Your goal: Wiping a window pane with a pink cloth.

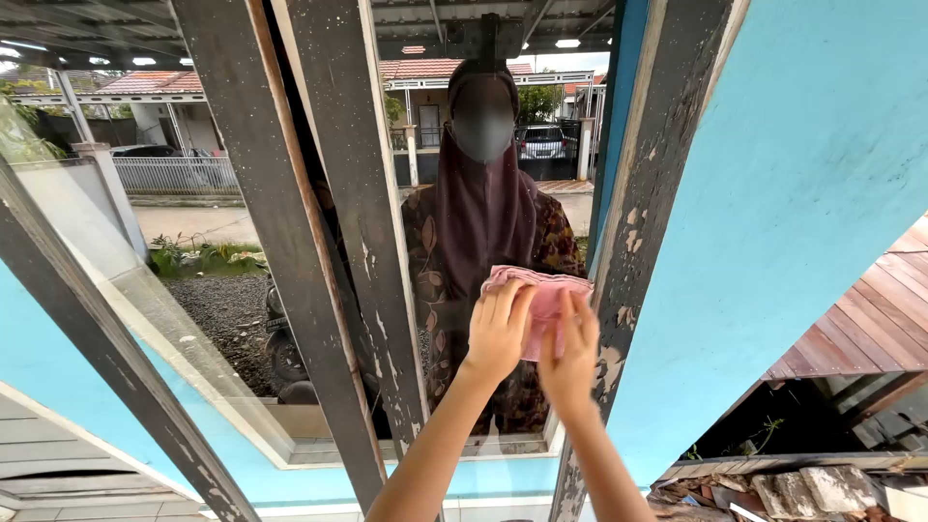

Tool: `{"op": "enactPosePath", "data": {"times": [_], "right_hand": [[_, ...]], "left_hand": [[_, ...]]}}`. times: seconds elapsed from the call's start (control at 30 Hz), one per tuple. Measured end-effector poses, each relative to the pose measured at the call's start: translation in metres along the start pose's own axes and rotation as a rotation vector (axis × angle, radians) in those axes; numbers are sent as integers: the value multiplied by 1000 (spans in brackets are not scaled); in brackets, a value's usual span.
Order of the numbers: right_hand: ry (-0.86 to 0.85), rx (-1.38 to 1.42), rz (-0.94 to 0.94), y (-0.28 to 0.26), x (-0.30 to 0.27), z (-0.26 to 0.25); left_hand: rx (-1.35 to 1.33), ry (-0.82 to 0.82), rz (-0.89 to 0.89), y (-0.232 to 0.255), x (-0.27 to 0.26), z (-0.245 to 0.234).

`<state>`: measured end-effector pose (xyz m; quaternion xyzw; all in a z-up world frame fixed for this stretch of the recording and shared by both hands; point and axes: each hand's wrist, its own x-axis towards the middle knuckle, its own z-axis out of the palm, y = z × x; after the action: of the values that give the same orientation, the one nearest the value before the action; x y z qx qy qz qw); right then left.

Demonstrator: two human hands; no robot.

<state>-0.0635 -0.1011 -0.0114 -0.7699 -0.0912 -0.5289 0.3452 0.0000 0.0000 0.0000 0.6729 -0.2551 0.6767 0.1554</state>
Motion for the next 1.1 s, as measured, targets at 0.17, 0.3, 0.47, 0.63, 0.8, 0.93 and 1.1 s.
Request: {"op": "enactPosePath", "data": {"times": [0.17,0.3,0.47,0.63,0.8,0.93,1.1], "right_hand": [[35,-333,-155,22,-30,49],[-219,-187,-186,54,-33,43],[-83,-308,-398,53,16,43],[5,-403,-478,41,75,41],[7,-458,-512,23,149,29],[15,-560,-537,21,159,23],[-15,-555,-475,36,113,28]], "left_hand": [[-30,-100,125,0,-9,-11],[115,-526,189,-13,-25,-17],[90,-321,150,-15,24,-6],[21,-111,109,-23,69,14],[65,-65,90,-36,124,32],[127,-70,71,-39,133,33],[82,-119,68,-30,95,27]]}}
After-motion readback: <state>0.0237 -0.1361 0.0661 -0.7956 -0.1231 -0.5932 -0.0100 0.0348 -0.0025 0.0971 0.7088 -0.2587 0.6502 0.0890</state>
